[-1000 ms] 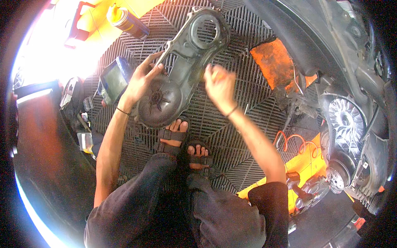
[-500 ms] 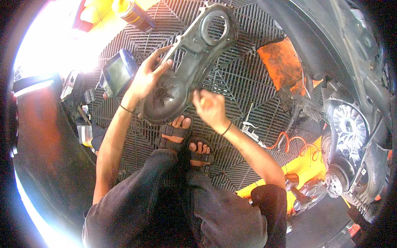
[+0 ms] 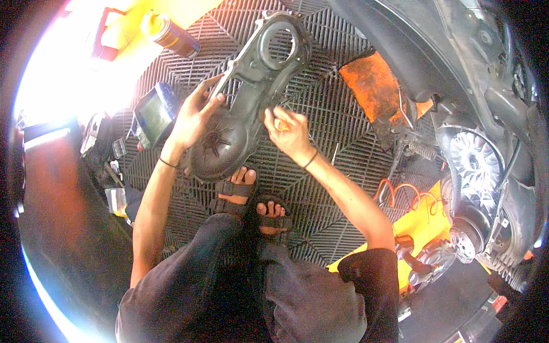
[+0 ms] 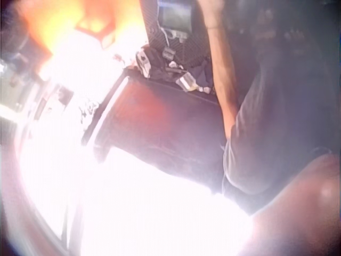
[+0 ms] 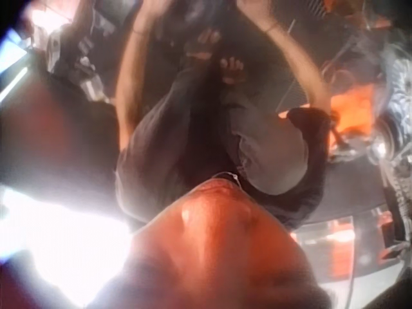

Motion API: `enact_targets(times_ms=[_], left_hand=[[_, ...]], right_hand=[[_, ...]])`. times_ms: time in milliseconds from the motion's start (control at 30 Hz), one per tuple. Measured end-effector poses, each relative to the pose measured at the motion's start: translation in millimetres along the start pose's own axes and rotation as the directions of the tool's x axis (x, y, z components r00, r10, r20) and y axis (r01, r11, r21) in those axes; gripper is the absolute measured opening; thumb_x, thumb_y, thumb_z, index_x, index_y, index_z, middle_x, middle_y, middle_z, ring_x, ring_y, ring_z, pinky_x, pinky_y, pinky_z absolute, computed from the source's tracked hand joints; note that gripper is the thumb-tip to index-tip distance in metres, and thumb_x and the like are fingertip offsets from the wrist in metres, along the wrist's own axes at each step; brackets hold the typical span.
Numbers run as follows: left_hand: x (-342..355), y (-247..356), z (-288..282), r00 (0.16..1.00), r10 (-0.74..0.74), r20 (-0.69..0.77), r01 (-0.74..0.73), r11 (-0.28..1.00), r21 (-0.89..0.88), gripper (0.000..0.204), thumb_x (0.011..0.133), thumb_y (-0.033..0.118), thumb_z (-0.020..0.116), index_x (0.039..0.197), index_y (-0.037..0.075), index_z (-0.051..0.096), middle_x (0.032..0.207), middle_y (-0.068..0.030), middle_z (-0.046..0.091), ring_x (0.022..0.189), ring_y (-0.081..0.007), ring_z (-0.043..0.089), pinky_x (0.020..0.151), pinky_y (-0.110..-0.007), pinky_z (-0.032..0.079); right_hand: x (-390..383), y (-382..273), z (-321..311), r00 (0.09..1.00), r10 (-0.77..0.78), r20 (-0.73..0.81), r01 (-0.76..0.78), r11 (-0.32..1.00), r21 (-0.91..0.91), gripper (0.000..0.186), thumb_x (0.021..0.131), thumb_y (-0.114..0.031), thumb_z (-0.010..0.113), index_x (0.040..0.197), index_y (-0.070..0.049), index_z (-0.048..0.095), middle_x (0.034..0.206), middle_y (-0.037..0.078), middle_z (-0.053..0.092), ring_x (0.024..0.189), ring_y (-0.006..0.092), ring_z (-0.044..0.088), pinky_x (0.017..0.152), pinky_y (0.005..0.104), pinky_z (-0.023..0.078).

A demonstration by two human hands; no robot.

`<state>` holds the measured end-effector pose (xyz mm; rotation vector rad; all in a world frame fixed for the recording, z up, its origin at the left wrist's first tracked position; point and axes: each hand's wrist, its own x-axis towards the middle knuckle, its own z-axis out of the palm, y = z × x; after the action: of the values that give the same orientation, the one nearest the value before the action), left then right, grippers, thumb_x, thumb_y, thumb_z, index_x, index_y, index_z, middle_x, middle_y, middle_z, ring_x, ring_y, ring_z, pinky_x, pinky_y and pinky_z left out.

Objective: The person removes a belt and a metal pulley component from the motorcycle engine using an impact wrench, then picks up a transmission cover and cleans its interior surfaces with a brush and spray.

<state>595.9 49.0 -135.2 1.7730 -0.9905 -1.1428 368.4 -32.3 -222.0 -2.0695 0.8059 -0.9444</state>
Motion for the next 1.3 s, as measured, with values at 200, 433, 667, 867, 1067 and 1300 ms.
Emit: enact_targets(times_ms=[200, 433, 667, 867, 1067, 1300], left_hand=[[4.8, -2.2, -4.9, 0.999, -0.028, 0.034, 0.029, 0.999, -0.023, 0.052, 0.099, 0.028, 0.065, 0.146, 0.012, 0.051, 0.088, -0.0023, 0.062, 0.082, -0.0086, 0.055, 0.078, -0.027, 0.047], [4.9, -0.9, -6.4, 0.999, -0.013, 0.031, 0.013, 1.0, -0.01, 0.052, 0.1, 0.027, 0.065, 0.147, 0.01, 0.05, 0.093, -0.0045, 0.063, 0.087, -0.0093, 0.06, 0.081, -0.027, 0.049], [3.0, -2.5, -4.1, 0.998, -0.066, 0.021, 0.066, 0.998, -0.015, 0.051, 0.099, 0.026, 0.064, 0.146, 0.01, 0.051, 0.094, -0.0038, 0.062, 0.085, -0.0096, 0.058, 0.08, -0.027, 0.048], [0.6, -0.1, 1.4, 1.0, 0.002, 0.0, -0.002, 1.0, 0.002, 0.053, 0.099, 0.029, 0.066, 0.145, 0.009, 0.051, 0.094, -0.0034, 0.062, 0.085, -0.009, 0.054, 0.079, -0.025, 0.046], [0.2, 1.5, 1.3, 1.0, 0.028, 0.0, -0.028, 1.0, -0.001, 0.054, 0.099, 0.03, 0.066, 0.145, 0.008, 0.051, 0.094, -0.0034, 0.062, 0.087, -0.0089, 0.055, 0.08, -0.026, 0.046], [0.3, 0.8, 1.5, 1.0, 0.002, 0.006, -0.002, 1.0, 0.016, 0.052, 0.099, 0.029, 0.065, 0.146, 0.011, 0.051, 0.094, -0.0036, 0.062, 0.088, -0.0088, 0.057, 0.081, -0.026, 0.047]], right_hand=[[79.4, 49.7, -23.6, 0.848, 0.432, -0.309, -0.342, 0.889, 0.304, 0.043, 0.104, -0.025, 0.057, 0.065, -0.006, 0.057, 0.048, 0.004, 0.058, 0.04, 0.0132, 0.058, 0.039, 0.0287, 0.045], [73.7, 27.2, -15.0, 0.97, -0.156, -0.184, 0.133, 0.982, -0.134, 0.039, 0.095, -0.015, 0.068, 0.061, -0.007, 0.049, 0.05, 0.011, 0.053, 0.043, 0.0269, 0.059, 0.042, 0.0377, 0.043], [83.3, 6.3, -11.6, 0.981, -0.086, -0.176, 0.094, 0.995, 0.036, 0.014, 0.089, -0.007, 0.071, 0.077, -0.004, 0.066, 0.064, 0.011, 0.061, 0.054, 0.0258, 0.064, 0.05, 0.0348, 0.05], [63.9, 2.3, -5.0, 0.976, -0.15, -0.159, 0.134, 0.985, -0.108, 0.03, 0.092, -0.01, 0.069, 0.067, -0.005, 0.053, 0.056, 0.012, 0.052, 0.045, 0.0283, 0.056, 0.044, 0.039, 0.042], [66.8, 1.3, 3.8, 0.961, 0.244, -0.13, -0.189, 0.922, 0.337, 0.034, 0.096, -0.015, 0.066, 0.067, -0.004, 0.054, 0.052, 0.008, 0.051, 0.043, 0.017, 0.055, 0.045, 0.0346, 0.041], [89.9, 13.0, -25.0, 1.0, 0.029, -0.003, -0.029, 0.996, -0.089, 0.042, 0.094, -0.021, 0.065, 0.06, -0.004, 0.05, 0.055, 0.018, 0.051, 0.047, 0.0345, 0.057, 0.046, 0.042, 0.041]])
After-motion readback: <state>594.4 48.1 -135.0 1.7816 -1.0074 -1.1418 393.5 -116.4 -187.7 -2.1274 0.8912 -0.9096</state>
